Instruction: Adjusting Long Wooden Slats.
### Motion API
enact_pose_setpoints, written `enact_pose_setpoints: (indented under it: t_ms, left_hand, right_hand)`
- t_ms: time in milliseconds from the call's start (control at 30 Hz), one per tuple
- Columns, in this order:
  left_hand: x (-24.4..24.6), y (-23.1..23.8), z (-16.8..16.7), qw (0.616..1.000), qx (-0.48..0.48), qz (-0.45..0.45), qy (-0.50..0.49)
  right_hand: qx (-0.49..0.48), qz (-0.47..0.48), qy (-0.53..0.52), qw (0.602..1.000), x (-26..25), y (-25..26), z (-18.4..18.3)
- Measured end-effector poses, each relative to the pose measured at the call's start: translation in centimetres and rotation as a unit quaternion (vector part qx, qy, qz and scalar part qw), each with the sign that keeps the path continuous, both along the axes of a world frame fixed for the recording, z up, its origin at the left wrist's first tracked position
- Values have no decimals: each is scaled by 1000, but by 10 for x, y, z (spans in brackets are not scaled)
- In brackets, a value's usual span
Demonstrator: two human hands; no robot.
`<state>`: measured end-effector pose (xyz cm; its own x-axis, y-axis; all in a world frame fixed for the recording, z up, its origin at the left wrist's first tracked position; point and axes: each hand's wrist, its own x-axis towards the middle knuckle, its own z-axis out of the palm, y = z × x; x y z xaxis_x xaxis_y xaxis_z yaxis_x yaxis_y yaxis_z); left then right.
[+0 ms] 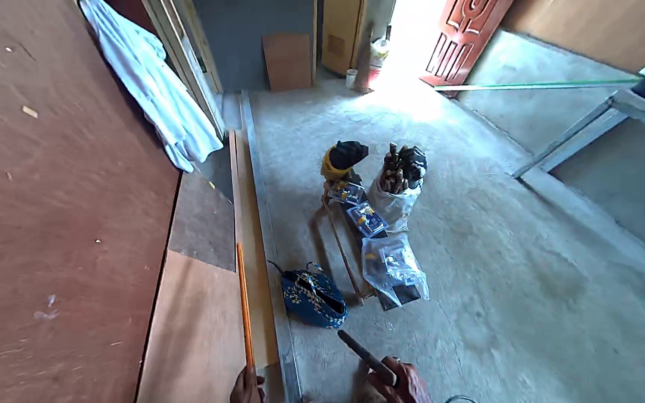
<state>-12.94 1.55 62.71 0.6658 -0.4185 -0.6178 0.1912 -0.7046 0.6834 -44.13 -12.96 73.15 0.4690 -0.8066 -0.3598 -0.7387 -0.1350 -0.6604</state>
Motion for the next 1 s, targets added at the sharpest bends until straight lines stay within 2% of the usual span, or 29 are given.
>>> enact_pose_setpoints:
  t_ms: [100,233,300,400,500,567,667,800,900,1000]
  left_hand:
    - [-9,-26,31,993,-87,27,-72]
    - [-33,-68,85,962,-209,43,-171]
    - [-47,-90,114,949,-261,59,-168]
    - [-61,-127,145,931,-320,110,-139]
    - [-73,-155,168,919,-347,138,-124]
    - [-87,-165,174,901,-379,138,-161]
    - [-105,-170,185,849,-457,120,-236]
    - [-95,-195,234,794,-567,104,-194]
    - [-91,-222,283,795,-555,189,-159]
    - [-65,-253,307,799,-538,232,-135]
  right_hand:
    - [-92,-26,-138,986,-21,-11,19]
    - [-202,-11,-289,936,-47,-46,37]
    - [-186,-32,-330,925,-59,-69,44]
    - [-185,-118,-390,894,-69,-99,45]
    - [-240,-121,-409,872,-82,-118,42]
    - [-228,-138,-419,868,-95,-122,37]
    - [-190,-160,-458,853,-119,-126,30]
    - [-180,-171,-456,855,-150,-137,37]
    - [-177,-153,-462,856,-166,-146,44]
    - [-159,-114,-485,852,-187,-157,49]
